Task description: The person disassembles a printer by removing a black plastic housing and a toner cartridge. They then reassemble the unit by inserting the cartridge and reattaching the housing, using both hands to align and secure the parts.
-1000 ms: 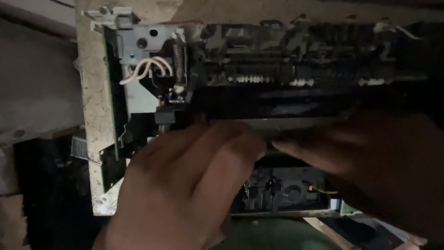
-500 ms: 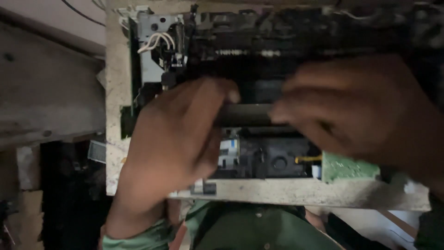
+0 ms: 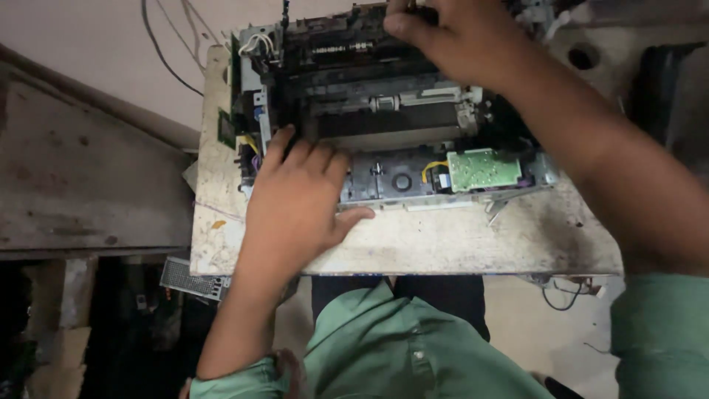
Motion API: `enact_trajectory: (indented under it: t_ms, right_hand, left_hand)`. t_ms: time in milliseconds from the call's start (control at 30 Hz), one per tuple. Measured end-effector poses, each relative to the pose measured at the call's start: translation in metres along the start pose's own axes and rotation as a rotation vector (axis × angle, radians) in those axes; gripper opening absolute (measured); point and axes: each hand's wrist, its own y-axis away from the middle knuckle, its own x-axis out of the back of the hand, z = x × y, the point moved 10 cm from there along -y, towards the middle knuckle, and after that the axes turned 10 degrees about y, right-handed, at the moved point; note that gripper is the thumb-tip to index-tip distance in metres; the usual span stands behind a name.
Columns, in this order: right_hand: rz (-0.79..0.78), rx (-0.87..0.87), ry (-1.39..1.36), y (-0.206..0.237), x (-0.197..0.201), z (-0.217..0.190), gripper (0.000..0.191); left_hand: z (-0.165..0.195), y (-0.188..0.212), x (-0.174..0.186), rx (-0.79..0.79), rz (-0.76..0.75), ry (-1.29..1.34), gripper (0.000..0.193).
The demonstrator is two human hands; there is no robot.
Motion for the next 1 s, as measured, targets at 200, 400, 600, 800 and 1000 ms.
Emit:
enact_trajectory:
  t_ms: [200, 400, 600, 800, 1000]
  right_hand:
    - [-0.043, -0.124, -0.047, -0.008, 0.006, -0.005, 0.022]
    - [0.091, 0.092, -0.039, -0.005, 0.025, -0.042, 0.016]
    - [0.203, 0.133, 0.173, 0.027, 0.052, -0.071, 0.013]
    - [0.189, 0.085, 0.17, 0.056, 0.067, -0.104, 0.012]
    - [0.257, 0.184, 0.327, 0.076, 0.076, -0.136, 0.013]
  left_hand:
    - [0.001, 0.01, -0.011, 0.005, -0.018, -0.158, 0.06]
    - [0.005, 0.019, -0.011, -0.024, 0.08, -0.19, 0.067]
    - [0.015, 0.04, -0.015, -0.056, 0.15, -0.25, 0.058]
    - [0.03, 0.065, -0.015, -0.046, 0.31, -0.327, 0.013]
    - [0.036, 0.081, -0.02, -0.081, 0.361, -0.322, 0.009]
